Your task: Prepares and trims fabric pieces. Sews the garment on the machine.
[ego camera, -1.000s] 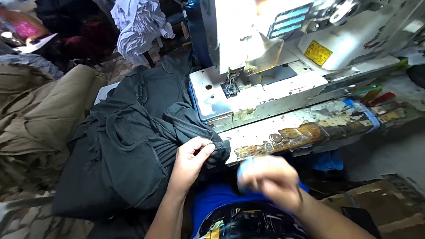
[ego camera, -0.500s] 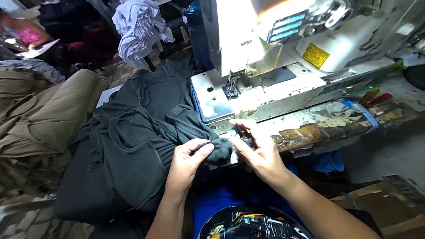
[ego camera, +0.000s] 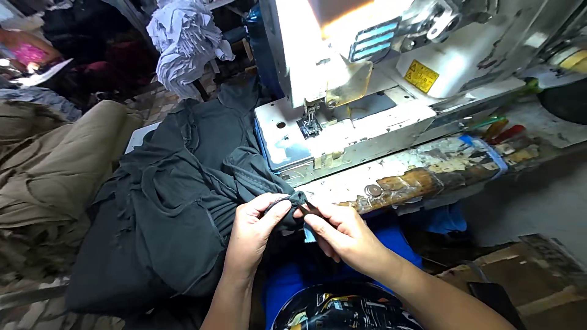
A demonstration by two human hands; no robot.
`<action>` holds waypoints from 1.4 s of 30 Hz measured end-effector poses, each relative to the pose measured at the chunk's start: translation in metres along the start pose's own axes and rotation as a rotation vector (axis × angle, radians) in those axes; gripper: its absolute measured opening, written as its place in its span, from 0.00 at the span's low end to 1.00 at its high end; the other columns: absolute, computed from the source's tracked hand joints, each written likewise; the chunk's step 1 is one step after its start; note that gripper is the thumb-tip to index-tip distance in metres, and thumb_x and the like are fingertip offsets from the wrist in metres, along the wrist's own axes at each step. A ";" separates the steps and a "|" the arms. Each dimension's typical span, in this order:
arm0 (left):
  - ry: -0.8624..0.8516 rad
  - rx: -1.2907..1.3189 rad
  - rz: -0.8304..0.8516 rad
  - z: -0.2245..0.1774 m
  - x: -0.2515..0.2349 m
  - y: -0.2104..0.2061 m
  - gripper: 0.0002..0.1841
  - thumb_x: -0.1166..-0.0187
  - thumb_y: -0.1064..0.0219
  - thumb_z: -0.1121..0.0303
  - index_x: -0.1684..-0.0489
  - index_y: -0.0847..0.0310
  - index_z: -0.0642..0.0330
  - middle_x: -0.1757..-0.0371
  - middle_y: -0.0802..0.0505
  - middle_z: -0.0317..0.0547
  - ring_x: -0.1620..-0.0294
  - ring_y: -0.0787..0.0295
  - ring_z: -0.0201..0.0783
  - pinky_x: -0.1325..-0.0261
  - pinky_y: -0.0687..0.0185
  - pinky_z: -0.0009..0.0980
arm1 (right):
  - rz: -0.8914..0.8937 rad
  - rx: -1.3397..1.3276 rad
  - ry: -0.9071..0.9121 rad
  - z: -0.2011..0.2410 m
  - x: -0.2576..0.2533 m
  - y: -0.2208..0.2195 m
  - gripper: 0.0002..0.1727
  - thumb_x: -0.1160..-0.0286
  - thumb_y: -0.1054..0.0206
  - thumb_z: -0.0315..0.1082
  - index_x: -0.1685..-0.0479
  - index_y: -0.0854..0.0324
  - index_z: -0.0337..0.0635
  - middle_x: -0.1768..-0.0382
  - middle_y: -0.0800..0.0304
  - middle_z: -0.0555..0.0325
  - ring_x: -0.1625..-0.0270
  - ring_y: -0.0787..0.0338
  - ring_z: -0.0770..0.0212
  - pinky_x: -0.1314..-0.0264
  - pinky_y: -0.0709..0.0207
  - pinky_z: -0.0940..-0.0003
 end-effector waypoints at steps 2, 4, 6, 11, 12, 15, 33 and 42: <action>-0.006 -0.001 0.006 0.001 0.000 0.000 0.08 0.21 0.35 0.77 0.61 0.07 0.63 0.63 0.04 0.36 0.60 0.08 0.25 0.50 0.11 0.23 | -0.005 -0.001 -0.011 -0.001 0.001 0.001 0.15 0.10 0.46 0.35 0.44 0.14 0.41 0.77 0.21 0.73 0.84 0.28 0.84 0.83 0.32 0.88; -0.013 -0.005 0.015 0.002 -0.001 0.000 0.08 0.22 0.34 0.76 0.61 0.06 0.62 0.63 0.05 0.36 0.60 0.08 0.25 0.50 0.12 0.22 | -0.012 -0.009 -0.029 -0.001 0.001 0.001 0.14 0.10 0.46 0.35 0.44 0.14 0.41 0.78 0.21 0.73 0.84 0.28 0.84 0.84 0.32 0.88; -0.018 -0.009 0.023 0.003 -0.001 0.000 0.08 0.22 0.34 0.75 0.61 0.06 0.62 0.64 0.05 0.35 0.60 0.09 0.25 0.51 0.12 0.22 | -0.008 -0.041 -0.047 -0.001 0.000 0.000 0.14 0.10 0.46 0.35 0.45 0.15 0.41 0.79 0.22 0.74 0.85 0.29 0.84 0.84 0.33 0.88; 0.017 -0.028 0.002 0.006 -0.002 -0.001 0.08 0.22 0.35 0.77 0.63 0.07 0.62 0.65 0.04 0.34 0.61 0.09 0.22 0.52 0.12 0.21 | 0.025 -0.158 0.535 0.025 0.014 0.008 0.13 0.08 0.46 0.36 0.55 0.19 0.38 0.66 0.12 0.62 0.69 0.17 0.83 0.67 0.23 0.90; 0.041 -0.020 -0.017 0.007 -0.002 0.000 0.08 0.22 0.34 0.77 0.63 0.07 0.62 0.66 0.04 0.35 0.63 0.09 0.22 0.53 0.12 0.21 | 0.009 -0.112 0.616 0.031 0.015 0.012 0.13 0.08 0.44 0.37 0.56 0.20 0.38 0.66 0.13 0.60 0.65 0.15 0.81 0.62 0.22 0.89; 0.069 -0.010 -0.022 0.006 -0.003 -0.003 0.08 0.22 0.34 0.78 0.64 0.07 0.61 0.69 0.05 0.35 0.66 0.09 0.22 0.57 0.13 0.19 | -0.236 0.204 0.574 0.016 0.004 0.018 0.09 0.20 0.32 0.32 0.58 0.15 0.33 0.69 0.10 0.57 0.68 0.18 0.82 0.64 0.26 0.90; -0.010 -0.320 -0.095 0.014 -0.017 -0.018 0.06 0.23 0.31 0.72 0.68 0.08 0.58 0.74 0.08 0.29 0.77 0.18 0.16 0.74 0.23 0.14 | 0.086 0.122 0.507 0.023 0.025 0.024 0.06 0.28 0.34 0.31 0.68 0.19 0.37 0.74 0.17 0.56 0.70 0.19 0.74 0.67 0.27 0.85; -0.003 -0.296 -0.093 0.010 -0.011 -0.022 0.09 0.20 0.34 0.73 0.68 0.08 0.59 0.75 0.09 0.29 0.78 0.18 0.16 0.76 0.25 0.13 | -0.370 0.507 0.334 0.003 0.002 0.033 0.12 0.26 0.28 0.38 0.56 0.08 0.38 0.68 0.09 0.60 0.72 0.22 0.82 0.66 0.29 0.90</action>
Point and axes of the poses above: each hand's wrist, its own x-axis away from the middle knuckle, its own y-axis out of the back of the hand, z = x × y, the point moved 4 cm from there along -x, towards the middle knuckle
